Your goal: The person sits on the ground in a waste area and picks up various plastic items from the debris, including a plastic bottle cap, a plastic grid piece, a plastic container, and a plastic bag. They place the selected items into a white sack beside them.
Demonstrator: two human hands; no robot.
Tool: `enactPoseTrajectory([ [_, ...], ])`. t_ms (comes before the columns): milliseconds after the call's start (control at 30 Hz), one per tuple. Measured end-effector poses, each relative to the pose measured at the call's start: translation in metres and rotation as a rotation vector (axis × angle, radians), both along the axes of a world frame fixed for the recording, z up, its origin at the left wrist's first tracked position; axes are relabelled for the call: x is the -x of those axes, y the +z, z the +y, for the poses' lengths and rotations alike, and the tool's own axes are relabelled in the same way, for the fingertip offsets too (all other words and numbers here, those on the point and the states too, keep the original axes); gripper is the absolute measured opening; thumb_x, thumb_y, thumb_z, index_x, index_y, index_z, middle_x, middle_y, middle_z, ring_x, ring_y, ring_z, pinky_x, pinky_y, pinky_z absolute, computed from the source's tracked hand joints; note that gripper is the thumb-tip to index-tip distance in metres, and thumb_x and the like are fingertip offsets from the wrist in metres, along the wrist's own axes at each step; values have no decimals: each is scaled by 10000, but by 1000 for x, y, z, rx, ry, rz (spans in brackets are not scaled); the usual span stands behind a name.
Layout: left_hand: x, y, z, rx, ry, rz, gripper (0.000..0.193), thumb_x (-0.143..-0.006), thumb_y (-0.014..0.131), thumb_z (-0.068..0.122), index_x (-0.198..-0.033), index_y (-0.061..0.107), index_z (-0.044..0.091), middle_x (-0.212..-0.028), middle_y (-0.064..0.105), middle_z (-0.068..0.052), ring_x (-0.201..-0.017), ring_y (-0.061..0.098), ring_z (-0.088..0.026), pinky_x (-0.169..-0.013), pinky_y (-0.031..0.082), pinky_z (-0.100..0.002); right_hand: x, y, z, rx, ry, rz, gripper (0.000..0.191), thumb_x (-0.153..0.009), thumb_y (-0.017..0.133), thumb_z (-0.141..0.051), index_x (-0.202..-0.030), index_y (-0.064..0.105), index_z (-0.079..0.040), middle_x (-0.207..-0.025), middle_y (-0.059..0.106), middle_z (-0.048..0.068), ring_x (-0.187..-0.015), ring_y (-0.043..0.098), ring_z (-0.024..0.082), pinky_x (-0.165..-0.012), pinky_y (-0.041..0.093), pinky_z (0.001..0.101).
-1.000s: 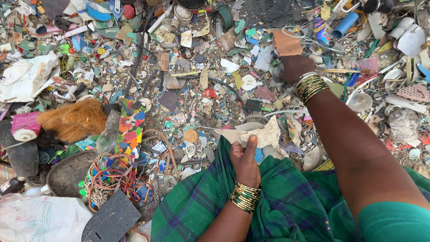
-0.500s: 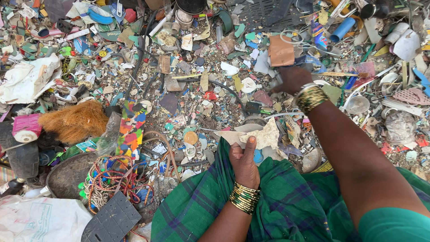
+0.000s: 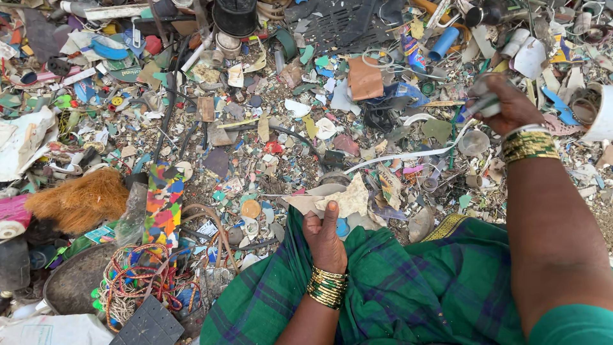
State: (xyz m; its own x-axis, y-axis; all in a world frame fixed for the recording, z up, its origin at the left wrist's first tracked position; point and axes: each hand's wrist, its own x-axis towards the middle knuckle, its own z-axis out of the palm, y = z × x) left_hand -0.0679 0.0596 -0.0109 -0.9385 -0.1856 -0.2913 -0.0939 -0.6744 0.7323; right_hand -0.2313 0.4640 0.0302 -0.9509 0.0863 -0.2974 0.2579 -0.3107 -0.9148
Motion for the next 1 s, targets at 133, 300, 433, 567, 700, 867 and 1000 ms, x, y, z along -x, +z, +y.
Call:
enactPoseTrajectory([
  [133,-5,-10,2,47,4,-41,287,-913,832,179,-1036,616,37,-1008,674,-22,-909,584,-94,-838,472,-294,41,-7,-28,-1148,262,-256,495,-876,788,-343,-1232,654,-26,-1170,728,248,-1053,702,358,-941,555,440],
  [300,-4,0,3,39,-3,-85,282,-855,800,190,-1062,665,55,-1014,717,-8,-907,638,-91,-847,500,-281,53,-28,-61,-1729,426,-327,647,-733,844,-330,-1327,629,-189,-1187,708,199,-1105,688,389,-938,549,515],
  [433,-1,9,4,22,-13,-67,251,-889,798,176,-1054,663,42,-1002,711,-21,-890,625,-98,-826,492,-287,36,-41,-70,-1849,455,-238,555,-778,831,-432,-1256,690,-188,-1143,720,203,-1077,706,391,-913,570,510],
  [567,2,3,7,42,-6,-45,220,-899,805,163,-997,648,43,-965,686,-11,-876,602,-87,-821,494,-289,12,-25,-59,-1616,445,-111,474,-803,839,-440,-1158,720,-150,-1073,722,182,-1005,701,362,-866,563,485],
  [700,8,-6,7,37,-40,16,206,-903,804,163,-937,632,54,-932,668,-2,-855,580,-81,-804,488,-291,-12,12,-41,-602,237,22,298,-915,746,-251,-1127,675,-54,-1003,687,123,-897,695,271,-796,542,412],
  [867,12,1,12,-37,-177,66,230,-896,801,166,-1038,658,55,-994,693,7,-895,612,-73,-826,496,-274,-60,40,-35,154,294,58,306,-978,681,-274,-1195,636,-62,-1034,686,104,-961,685,230,-732,529,380],
  [1000,2,16,12,-11,-354,188,265,-978,795,171,-1143,696,-12,-1038,704,-11,-917,602,-82,-828,470,-272,-104,20,-68,119,376,-30,347,-947,703,-273,-1178,637,-22,-1080,681,86,-976,671,223,-861,557,402],
])
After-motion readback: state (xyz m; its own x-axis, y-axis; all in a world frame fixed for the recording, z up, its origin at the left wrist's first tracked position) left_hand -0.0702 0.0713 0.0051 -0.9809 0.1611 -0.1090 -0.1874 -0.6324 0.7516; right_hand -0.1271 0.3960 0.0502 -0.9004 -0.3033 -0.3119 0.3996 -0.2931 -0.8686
